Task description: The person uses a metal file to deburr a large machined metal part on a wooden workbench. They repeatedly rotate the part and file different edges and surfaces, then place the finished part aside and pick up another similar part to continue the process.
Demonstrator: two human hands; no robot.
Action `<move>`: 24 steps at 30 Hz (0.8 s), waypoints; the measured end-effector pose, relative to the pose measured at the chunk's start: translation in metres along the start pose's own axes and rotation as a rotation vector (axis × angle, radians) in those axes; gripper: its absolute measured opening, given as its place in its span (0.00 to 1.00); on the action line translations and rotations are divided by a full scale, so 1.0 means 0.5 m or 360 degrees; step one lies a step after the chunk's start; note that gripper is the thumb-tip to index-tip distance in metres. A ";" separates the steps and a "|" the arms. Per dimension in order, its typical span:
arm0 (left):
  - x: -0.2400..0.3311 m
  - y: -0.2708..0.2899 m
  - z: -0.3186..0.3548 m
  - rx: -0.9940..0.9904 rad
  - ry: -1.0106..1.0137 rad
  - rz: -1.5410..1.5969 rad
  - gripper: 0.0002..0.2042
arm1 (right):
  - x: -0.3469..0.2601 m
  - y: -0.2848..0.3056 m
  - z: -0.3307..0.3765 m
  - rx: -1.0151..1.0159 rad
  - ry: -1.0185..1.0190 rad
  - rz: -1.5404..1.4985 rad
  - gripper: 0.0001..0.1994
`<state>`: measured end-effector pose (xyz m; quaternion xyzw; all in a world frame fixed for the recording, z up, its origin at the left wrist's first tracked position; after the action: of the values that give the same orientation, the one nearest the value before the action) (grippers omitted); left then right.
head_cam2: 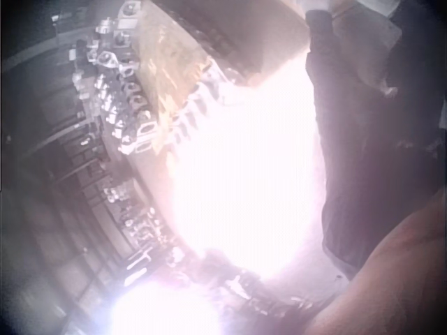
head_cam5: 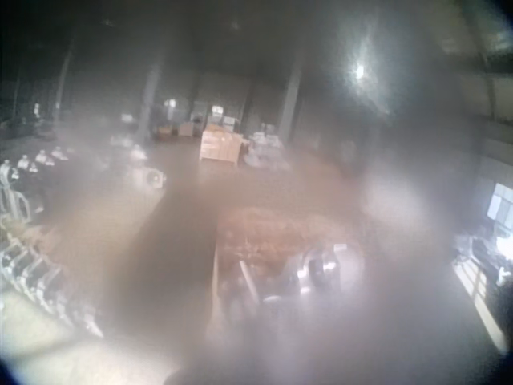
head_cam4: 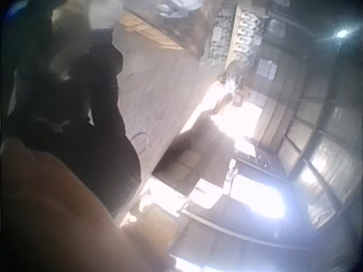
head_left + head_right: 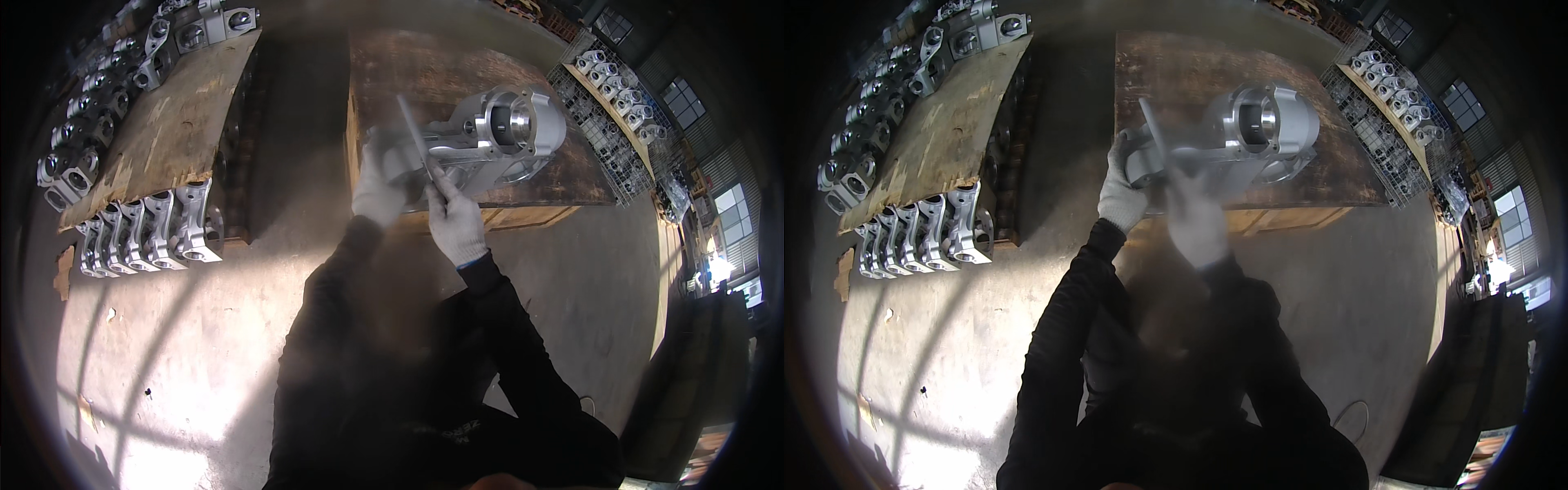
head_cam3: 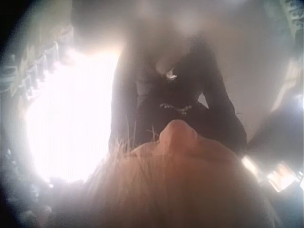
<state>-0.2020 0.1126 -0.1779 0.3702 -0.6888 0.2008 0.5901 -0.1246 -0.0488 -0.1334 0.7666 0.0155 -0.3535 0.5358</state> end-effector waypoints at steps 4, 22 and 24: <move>-0.025 0.007 0.032 -0.0064 0.0223 -0.0048 0.55 | 0.011 -0.004 0.003 -0.0053 -0.0012 0.0204 0.25; -0.064 -0.010 0.033 -0.0024 0.0168 -0.0486 0.48 | -0.005 -0.047 -0.016 -0.0265 0.0048 -0.0016 0.23; -0.055 -0.011 0.036 -0.0007 0.0045 -0.0203 0.48 | -0.023 -0.043 -0.012 -0.0205 0.0154 0.0420 0.23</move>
<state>-0.2089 0.1036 -0.2092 0.4092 -0.6558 0.1666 0.6121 -0.1389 -0.0305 -0.1432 0.7422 -0.0371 -0.2409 0.6243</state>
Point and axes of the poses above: each hand's wrist, its own z-axis away from the middle knuckle, its own y-axis out of the back of the hand, x = y × z, the point moved 10 cm from there along -z, towards the middle knuckle, and after that the axes turned 9 degrees about -x, right-handed, at the moved point
